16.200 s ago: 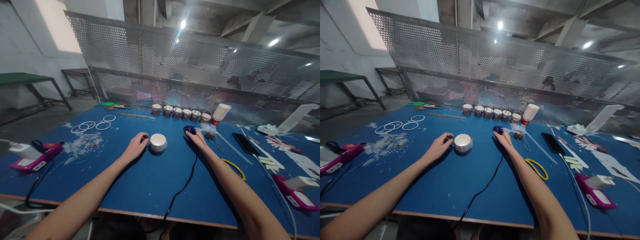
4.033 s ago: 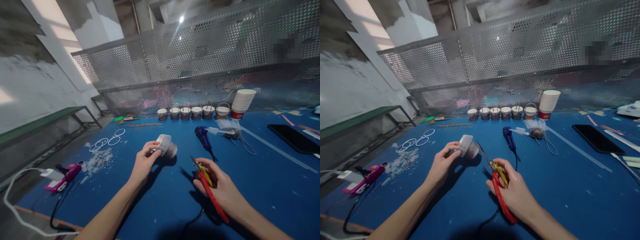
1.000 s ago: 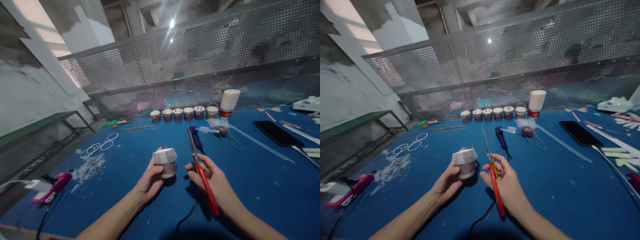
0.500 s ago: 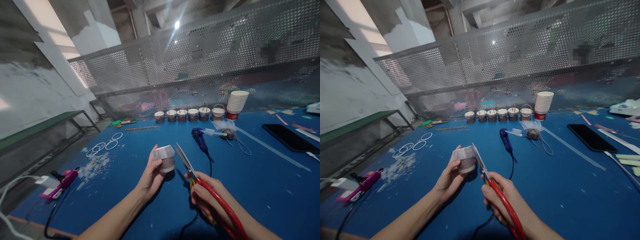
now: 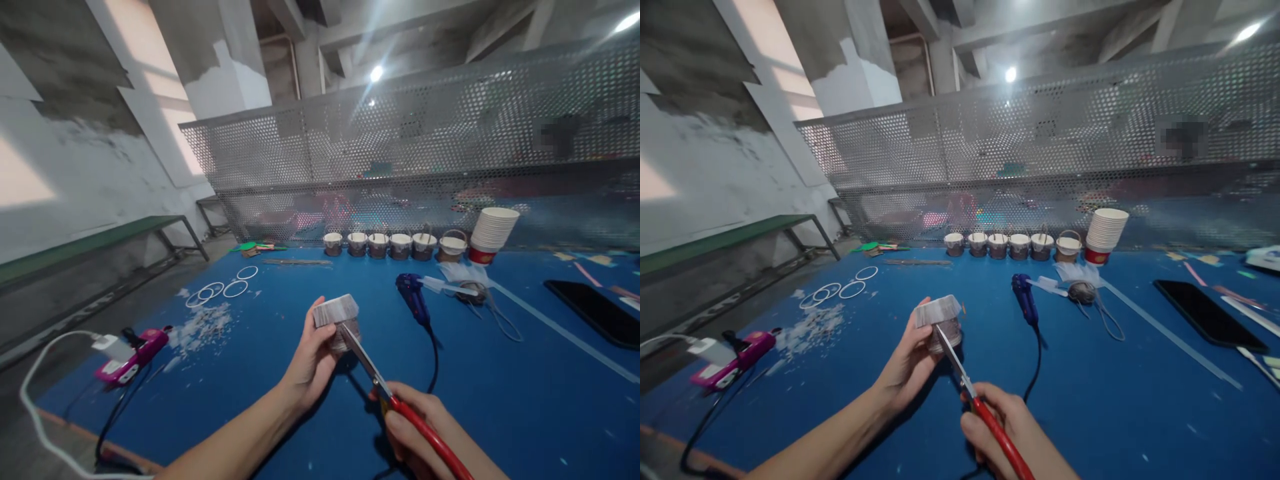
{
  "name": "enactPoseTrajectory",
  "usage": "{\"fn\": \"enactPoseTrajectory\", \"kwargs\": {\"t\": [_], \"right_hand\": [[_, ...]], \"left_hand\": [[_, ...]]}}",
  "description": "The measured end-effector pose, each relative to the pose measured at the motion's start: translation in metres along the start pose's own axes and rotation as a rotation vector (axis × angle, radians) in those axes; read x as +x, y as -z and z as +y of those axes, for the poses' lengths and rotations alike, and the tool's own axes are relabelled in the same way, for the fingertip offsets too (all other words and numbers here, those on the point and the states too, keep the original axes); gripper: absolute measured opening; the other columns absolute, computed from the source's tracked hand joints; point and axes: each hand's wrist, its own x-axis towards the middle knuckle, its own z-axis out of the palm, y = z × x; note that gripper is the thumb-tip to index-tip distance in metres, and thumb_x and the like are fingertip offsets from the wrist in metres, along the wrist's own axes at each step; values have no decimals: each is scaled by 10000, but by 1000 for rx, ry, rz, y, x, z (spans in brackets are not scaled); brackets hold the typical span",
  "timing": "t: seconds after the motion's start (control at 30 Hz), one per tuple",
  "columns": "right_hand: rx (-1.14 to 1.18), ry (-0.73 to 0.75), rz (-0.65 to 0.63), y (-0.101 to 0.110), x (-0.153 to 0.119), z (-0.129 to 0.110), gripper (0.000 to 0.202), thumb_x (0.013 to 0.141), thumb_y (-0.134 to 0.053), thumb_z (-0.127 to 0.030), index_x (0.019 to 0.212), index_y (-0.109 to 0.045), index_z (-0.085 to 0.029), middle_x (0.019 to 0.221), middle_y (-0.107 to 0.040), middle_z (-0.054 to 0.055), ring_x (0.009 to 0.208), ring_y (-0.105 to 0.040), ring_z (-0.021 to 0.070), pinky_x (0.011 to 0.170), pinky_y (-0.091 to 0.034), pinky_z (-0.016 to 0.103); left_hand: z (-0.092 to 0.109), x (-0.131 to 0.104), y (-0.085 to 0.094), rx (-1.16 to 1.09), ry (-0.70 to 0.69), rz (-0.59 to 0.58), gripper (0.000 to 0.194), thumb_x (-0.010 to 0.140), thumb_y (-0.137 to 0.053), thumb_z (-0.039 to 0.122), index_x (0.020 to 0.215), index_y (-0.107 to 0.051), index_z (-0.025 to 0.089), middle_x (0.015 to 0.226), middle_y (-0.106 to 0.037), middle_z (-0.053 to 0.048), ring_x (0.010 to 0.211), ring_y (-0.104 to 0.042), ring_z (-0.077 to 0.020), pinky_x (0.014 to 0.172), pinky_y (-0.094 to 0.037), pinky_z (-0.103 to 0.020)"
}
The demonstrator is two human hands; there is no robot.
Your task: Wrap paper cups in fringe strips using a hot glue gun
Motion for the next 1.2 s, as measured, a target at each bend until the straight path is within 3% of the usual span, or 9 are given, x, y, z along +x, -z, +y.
{"fn": "enactPoseTrajectory", "kwargs": {"t": [0.13,0.33,0.43,0.67,0.9,1.2], "right_hand": [[-64,26,-38,3,2,1,590,735,-477,-781,845,-464,-201,568,-439,-64,375,-276,30,361,-190,182],[-21,64,45,0,1,3,591,735,-497,-770,864,-487,-193,554,-440,-63,385,-261,32,380,-166,191],[-25,93,42,-2,1,4,607,737,-495,-770,892,-505,-183,539,-435,-64,397,-255,37,397,-171,195],[-109,119,-8,2,3,7,631,767,-457,-763,983,-504,-172,574,-439,-61,393,-285,39,399,-206,199],[-150,140,14,-1,1,6,618,794,-478,-723,1025,-512,-150,603,-383,-63,452,-294,49,410,-191,195],[-130,108,32,-4,-1,4,654,776,-473,-746,1033,-507,-146,603,-374,-66,433,-267,42,390,-177,191]], "left_hand": [[2,2,2,-45,64,-83,655,728,-657,195,1318,-378,247,1064,-659,-82,882,-655,-236,797,-503,-400],[7,4,6,-158,202,-141,478,772,-545,290,1158,-532,9,989,-686,-206,854,-656,-261,721,-499,-335],[9,6,7,-177,231,-160,496,783,-518,320,1151,-542,-12,1007,-681,-227,865,-648,-265,657,-487,-305],[6,8,10,-156,214,-145,504,774,-568,274,1224,-503,57,998,-688,-165,865,-660,-260,740,-501,-343],[0,-1,4,-38,46,-90,762,737,-677,177,1380,-290,310,1096,-649,-68,888,-654,-226,836,-498,-422],[-3,-8,-5,30,-25,-15,714,715,-733,188,1318,-371,308,1129,-606,-51,940,-617,-196,832,-495,-340]]}}
